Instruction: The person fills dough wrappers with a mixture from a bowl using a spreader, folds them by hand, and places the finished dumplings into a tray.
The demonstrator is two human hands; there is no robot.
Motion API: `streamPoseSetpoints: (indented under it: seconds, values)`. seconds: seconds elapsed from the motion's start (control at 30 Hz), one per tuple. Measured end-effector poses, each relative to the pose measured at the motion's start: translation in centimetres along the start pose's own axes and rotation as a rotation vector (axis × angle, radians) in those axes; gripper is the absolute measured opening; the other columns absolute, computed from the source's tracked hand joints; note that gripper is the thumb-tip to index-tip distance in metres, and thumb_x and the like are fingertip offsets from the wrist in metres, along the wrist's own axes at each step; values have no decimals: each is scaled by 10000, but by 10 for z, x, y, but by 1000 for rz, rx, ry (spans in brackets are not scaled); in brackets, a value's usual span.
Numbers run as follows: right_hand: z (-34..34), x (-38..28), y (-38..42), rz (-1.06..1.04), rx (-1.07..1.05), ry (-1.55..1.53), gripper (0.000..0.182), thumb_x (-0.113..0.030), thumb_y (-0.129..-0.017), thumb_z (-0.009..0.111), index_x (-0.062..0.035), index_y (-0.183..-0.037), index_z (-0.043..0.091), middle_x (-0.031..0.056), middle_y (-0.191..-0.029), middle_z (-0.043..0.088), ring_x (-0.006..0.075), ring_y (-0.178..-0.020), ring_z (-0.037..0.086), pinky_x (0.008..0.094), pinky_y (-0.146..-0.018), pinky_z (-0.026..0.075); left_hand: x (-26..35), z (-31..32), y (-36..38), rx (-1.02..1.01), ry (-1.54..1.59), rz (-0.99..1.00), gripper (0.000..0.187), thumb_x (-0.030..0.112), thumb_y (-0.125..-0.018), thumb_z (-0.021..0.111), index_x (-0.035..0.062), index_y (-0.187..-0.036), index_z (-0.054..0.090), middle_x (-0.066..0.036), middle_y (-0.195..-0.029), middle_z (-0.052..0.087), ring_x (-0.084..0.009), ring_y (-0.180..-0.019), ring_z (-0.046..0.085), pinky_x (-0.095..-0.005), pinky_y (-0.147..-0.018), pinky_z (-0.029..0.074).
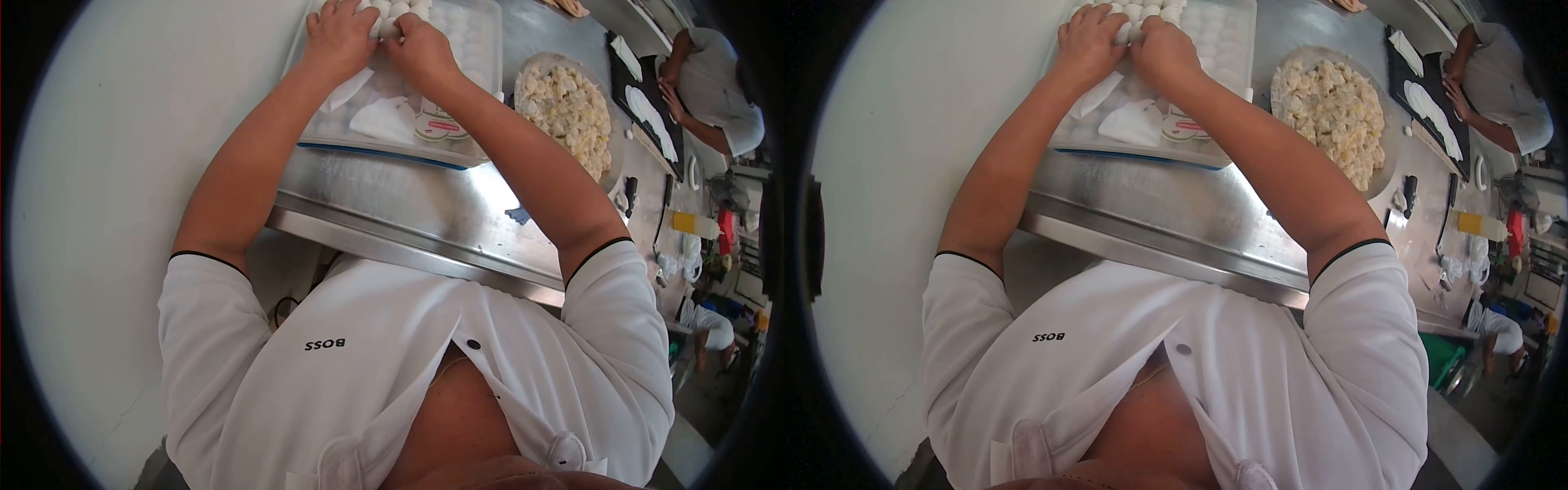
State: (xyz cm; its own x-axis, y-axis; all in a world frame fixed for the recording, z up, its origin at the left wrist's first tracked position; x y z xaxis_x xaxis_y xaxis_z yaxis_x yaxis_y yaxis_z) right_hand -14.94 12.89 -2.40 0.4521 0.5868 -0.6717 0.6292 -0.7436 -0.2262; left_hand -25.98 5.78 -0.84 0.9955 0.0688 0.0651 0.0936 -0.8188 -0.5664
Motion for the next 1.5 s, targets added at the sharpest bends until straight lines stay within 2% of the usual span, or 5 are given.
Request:
streamPoseSetpoints:
  seconds: [0.9, 1.07, 1.13, 1.33, 1.5]
  values:
    - [-12, -2, -12, -56, 4, 42, 237, -167, -822, 582, 65, -868, 584, 300, -825, 636, 450, -824, 624, 491, -744, 494, -6, -7, -6, -195, 18, -118, 407, 242, -708, 727, 83, -1062, 604, -166, -1218, 523, -409, -1186, 444, -582, -930, 365]
    - [-75, 4, 41, -15, -167, -87, 269, -171, -825, 561, 4, -999, 668, 213, -919, 683, 365, -849, 655, 405, -794, 513, -26, -34, -22, -154, 1, -118, 295, 210, -791, 653, 19, -1016, 644, -198, -1063, 630, -349, -1009, 609, -533, -799, 500]
    - [-111, 2, 76, 53, -287, -127, 223, -101, -837, 520, 34, -953, 655, 71, -771, 642, 114, -701, 583, 264, -667, 487, -38, -42, -30, -288, 94, -190, 336, 274, -832, 647, 52, -1083, 666, -187, -1078, 641, -348, -983, 604, -424, -870, 478]
    - [-172, 29, 180, 311, -324, -316, 224, -123, -858, 570, 3, -997, 692, 31, -788, 659, 94, -704, 598, 250, -640, 487, 13, -44, 38, -844, 42, -158, 286, 266, -856, 626, -13, -879, 681, -208, -894, 673, -340, -868, 649, -444, -776, 510]
    - [-169, 38, 237, 462, -457, -446, 306, -248, -961, 578, 20, -1092, 645, 43, -791, 659, 96, -707, 600, 260, -648, 500, 25, -46, 55, -554, -84, -73, 217, 168, -888, 542, -8, -912, 667, -220, -921, 641, -377, -883, 632, -465, -799, 502]
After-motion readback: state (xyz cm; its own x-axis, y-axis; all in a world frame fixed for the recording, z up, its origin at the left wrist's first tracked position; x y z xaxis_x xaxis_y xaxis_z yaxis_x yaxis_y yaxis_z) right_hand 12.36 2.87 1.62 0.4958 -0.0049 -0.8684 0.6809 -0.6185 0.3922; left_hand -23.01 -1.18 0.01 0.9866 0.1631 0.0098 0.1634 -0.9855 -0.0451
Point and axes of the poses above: each hand's wrist, its own y-axis away from the middle knuckle, its own z-axis out of the palm, x = y × z, the point moved 5 cm from there along -y, towards the middle knuckle
